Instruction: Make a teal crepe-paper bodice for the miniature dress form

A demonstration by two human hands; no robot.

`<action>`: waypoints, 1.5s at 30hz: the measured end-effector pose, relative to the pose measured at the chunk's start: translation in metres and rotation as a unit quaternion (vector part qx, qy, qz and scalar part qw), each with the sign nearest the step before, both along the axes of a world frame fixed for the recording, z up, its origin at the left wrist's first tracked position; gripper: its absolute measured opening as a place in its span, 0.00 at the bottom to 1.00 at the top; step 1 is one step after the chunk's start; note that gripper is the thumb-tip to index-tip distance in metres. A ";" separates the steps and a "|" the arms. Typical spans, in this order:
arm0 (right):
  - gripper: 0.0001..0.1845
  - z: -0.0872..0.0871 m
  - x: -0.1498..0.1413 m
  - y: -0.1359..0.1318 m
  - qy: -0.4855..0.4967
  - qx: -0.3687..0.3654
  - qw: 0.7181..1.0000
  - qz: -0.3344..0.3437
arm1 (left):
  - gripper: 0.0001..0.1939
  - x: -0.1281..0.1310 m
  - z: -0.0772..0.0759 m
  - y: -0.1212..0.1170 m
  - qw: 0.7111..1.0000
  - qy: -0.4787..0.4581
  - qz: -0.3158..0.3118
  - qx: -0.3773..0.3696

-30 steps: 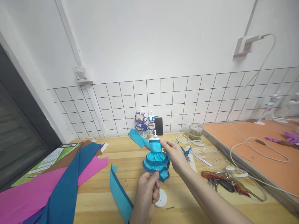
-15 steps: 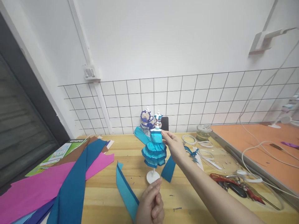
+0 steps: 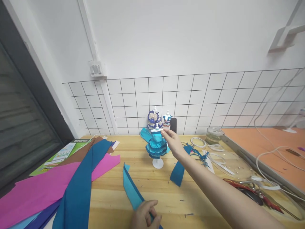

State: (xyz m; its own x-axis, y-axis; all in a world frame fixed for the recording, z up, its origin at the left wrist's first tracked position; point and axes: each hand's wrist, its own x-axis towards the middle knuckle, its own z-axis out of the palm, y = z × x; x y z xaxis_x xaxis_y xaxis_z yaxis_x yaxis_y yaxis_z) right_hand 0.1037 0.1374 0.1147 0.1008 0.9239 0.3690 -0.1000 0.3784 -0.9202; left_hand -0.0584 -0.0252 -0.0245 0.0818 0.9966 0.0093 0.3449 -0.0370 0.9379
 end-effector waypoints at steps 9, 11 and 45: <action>0.20 0.002 0.003 -0.001 0.008 -0.033 0.999 -0.006 | 0.16 -0.021 0.017 0.001 0.993 0.099 0.008 0.058; 0.21 0.002 0.004 -0.002 0.007 -0.038 0.999 -0.011 | 0.16 -0.024 0.023 0.001 0.988 0.133 0.014 0.071; 0.18 -0.068 -0.009 -0.174 -0.588 -0.069 0.785 0.181 | 0.30 -0.020 0.070 -0.018 0.900 0.353 -0.135 0.220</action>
State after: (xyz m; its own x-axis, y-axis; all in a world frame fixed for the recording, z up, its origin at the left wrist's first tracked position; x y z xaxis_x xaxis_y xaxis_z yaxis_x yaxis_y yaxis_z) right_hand 0.0950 -0.0366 0.0465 -0.5133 0.8528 -0.0964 0.7718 0.4096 -0.4863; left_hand -0.0785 -0.0436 0.0455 0.4606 0.8522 0.2484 0.7710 -0.5227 0.3637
